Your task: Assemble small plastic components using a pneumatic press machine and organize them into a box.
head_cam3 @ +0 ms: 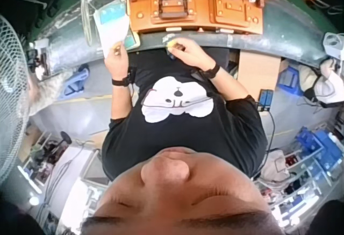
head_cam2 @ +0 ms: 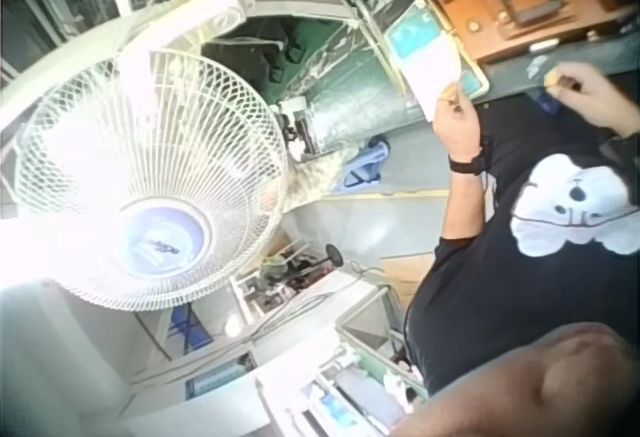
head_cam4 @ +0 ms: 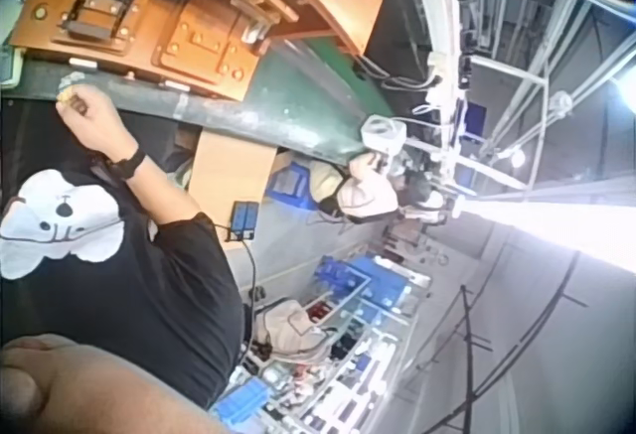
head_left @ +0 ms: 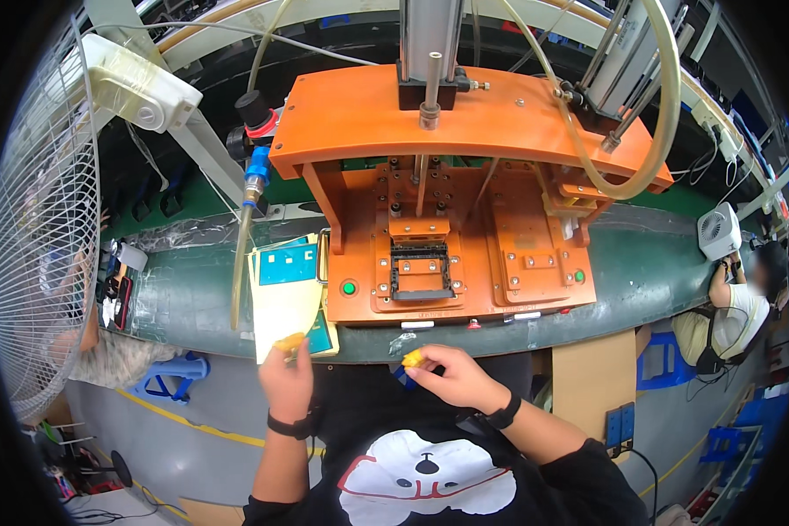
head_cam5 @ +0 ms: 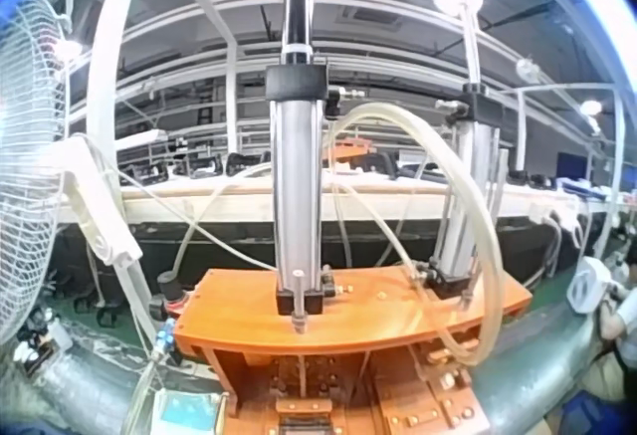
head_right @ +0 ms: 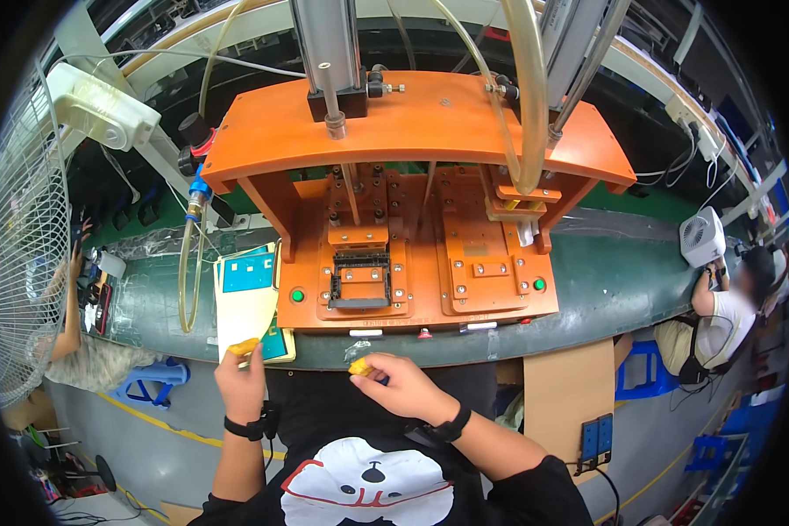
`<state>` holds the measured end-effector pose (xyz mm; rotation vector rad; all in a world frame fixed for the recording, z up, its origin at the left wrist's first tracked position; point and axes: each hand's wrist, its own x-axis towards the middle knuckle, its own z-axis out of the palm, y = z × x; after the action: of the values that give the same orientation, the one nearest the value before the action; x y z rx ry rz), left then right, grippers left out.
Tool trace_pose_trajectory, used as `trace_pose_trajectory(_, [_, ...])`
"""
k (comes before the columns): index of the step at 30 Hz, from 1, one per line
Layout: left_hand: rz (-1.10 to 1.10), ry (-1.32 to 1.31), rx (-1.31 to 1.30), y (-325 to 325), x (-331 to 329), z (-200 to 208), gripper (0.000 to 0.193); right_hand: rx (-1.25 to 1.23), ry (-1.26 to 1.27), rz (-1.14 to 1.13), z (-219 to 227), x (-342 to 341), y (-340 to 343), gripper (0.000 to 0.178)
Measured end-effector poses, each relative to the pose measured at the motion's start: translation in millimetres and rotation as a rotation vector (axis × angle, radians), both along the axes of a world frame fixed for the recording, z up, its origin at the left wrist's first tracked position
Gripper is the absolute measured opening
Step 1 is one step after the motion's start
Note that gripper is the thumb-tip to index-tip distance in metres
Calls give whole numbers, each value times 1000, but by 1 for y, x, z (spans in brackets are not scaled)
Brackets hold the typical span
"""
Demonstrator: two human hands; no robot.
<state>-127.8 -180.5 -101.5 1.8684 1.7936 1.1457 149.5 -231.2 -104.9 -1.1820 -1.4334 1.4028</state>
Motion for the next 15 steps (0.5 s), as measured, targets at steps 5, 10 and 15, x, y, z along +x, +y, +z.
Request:
trace_pose_trajectory(5, [-100,125,27,-28,-8,37,11,-450,311,221,-10,-41,35,34])
trace_pose_trajectory(10, [-457,128,-133,-76,7,43,21,-667,553,143,-32,-101,57,30])
trace_pose_trajectory(15, [-473,-72,-195,-74,7,55,47,-535,477,148,-31,-108,46,19])
